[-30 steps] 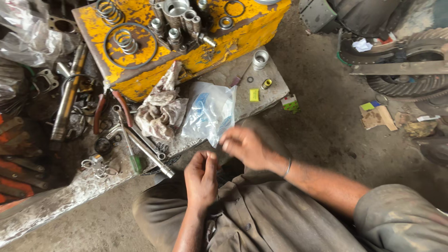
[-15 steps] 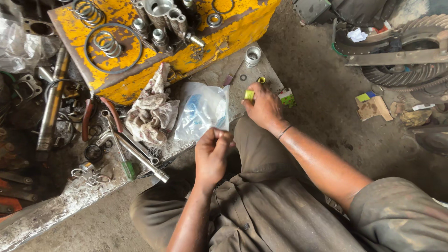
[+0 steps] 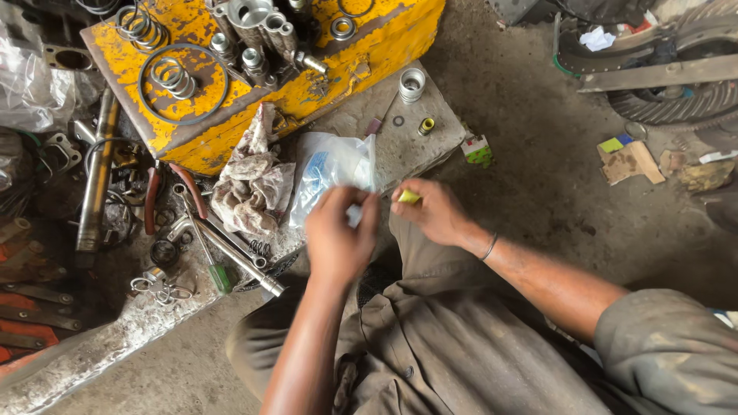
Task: The person sits on the floor in a workshop and assembles small mechanical components. They insert a ring into a metal housing, then pick up a small yellow packet and a metal tube. They apply a substance from the packet to the tube and insert it into a cylindrical container.
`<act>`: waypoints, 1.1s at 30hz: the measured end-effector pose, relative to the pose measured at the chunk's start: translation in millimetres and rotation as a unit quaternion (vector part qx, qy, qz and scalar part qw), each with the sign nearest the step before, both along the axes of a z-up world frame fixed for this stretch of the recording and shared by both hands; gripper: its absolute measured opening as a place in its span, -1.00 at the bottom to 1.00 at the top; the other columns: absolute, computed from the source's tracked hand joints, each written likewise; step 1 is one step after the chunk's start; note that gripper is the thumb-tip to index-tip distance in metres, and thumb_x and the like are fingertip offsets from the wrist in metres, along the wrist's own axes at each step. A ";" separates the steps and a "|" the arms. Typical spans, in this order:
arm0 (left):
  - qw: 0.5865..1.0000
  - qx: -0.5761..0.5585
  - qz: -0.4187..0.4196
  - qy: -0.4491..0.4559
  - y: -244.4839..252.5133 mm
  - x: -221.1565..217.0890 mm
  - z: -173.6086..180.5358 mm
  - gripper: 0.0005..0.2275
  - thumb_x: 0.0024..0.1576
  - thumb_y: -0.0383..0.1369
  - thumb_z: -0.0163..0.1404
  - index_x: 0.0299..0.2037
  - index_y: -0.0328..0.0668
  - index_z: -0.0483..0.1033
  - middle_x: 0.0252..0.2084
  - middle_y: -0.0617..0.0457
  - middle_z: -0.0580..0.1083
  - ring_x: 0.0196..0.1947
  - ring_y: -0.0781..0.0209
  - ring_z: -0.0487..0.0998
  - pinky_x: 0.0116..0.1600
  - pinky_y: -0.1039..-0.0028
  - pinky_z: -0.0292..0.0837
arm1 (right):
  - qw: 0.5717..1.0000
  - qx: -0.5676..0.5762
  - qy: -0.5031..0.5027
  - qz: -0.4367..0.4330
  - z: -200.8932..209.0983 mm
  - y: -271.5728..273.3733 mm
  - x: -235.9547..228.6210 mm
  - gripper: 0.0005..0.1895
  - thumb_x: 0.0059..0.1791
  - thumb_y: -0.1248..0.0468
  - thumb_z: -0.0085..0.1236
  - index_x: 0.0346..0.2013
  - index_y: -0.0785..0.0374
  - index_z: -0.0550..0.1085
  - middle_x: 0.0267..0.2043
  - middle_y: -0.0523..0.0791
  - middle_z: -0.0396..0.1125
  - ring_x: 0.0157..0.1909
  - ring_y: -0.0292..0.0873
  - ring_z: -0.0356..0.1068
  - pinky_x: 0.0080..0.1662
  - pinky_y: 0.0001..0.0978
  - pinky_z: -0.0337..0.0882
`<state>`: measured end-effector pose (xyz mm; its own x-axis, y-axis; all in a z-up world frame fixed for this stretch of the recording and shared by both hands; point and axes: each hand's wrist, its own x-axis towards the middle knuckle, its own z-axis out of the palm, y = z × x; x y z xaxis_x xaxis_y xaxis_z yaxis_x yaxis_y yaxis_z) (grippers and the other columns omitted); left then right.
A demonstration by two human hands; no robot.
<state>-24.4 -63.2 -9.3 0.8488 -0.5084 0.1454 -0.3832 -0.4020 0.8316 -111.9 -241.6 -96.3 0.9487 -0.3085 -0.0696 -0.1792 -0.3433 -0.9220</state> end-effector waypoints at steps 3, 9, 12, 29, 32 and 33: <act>0.976 0.070 -0.118 -0.169 -55.9 28.4 -6.5 -0.89 0.15 -0.31 0.11 -0.29 -0.17 0.59 -0.28 -0.12 0.57 -0.26 -0.18 0.60 -0.15 0.13 0.51 | 0.996 -0.076 0.048 0.028 -6.5 9.6 -4.3 -0.77 -0.07 0.16 0.28 -0.20 0.20 0.56 -0.31 -0.10 0.50 -0.26 -0.22 0.47 -0.17 -0.32 0.45; 0.915 0.334 -0.181 -0.134 -119.7 62.0 -73.5 -0.86 0.15 -0.39 -0.07 -0.14 -0.14 0.51 -0.08 -0.18 0.55 -0.13 -0.19 0.62 -0.06 0.09 0.54 | 0.994 -0.021 0.093 0.056 -26.5 23.9 -27.1 -0.75 -0.07 0.13 0.19 -0.20 0.19 0.54 -0.28 -0.07 0.51 -0.21 -0.10 0.54 -0.12 -0.25 0.49; 0.923 0.329 -0.158 -0.117 -121.1 70.9 -89.1 -0.86 0.15 -0.38 -0.06 -0.14 -0.12 0.51 -0.07 -0.18 0.55 -0.11 -0.18 0.62 -0.02 0.09 0.54 | 0.990 -0.030 0.119 0.069 -31.1 20.4 -30.0 -0.74 -0.08 0.13 0.20 -0.20 0.19 0.55 -0.26 -0.05 0.51 -0.18 -0.06 0.53 -0.10 -0.23 0.48; 0.993 0.016 -0.031 -0.110 -30.8 11.5 31.7 -0.85 0.20 -0.53 0.06 -0.05 -0.31 0.56 -0.21 -0.11 0.54 -0.24 0.06 0.61 -0.11 0.34 0.52 | 0.981 0.161 0.089 0.055 9.6 8.3 -14.0 -0.78 0.03 0.24 0.06 -0.11 0.27 0.54 -0.27 -0.10 0.49 -0.21 -0.28 0.46 -0.13 -0.39 0.48; 0.998 0.032 -0.038 0.027 -3.2 -19.7 24.6 -0.78 0.20 -0.46 0.06 0.01 -0.38 0.53 -0.17 -0.11 0.56 -0.22 0.15 0.61 -0.10 0.38 0.52 | 0.966 0.250 0.009 0.064 40.7 11.9 -9.1 -0.79 0.05 0.26 0.09 -0.11 0.35 0.49 -0.25 -0.10 0.46 -0.17 -0.36 0.44 -0.11 -0.44 0.48; 0.994 0.018 -0.049 0.097 4.4 -27.0 16.8 -0.77 0.25 -0.43 0.03 0.06 -0.39 0.52 -0.15 -0.09 0.57 -0.17 0.20 0.61 -0.06 0.40 0.52 | 0.963 0.262 -0.013 0.067 50.3 15.5 -8.7 -0.78 0.05 0.27 0.08 -0.09 0.35 0.46 -0.24 -0.11 0.47 -0.17 -0.36 0.46 -0.10 -0.45 0.50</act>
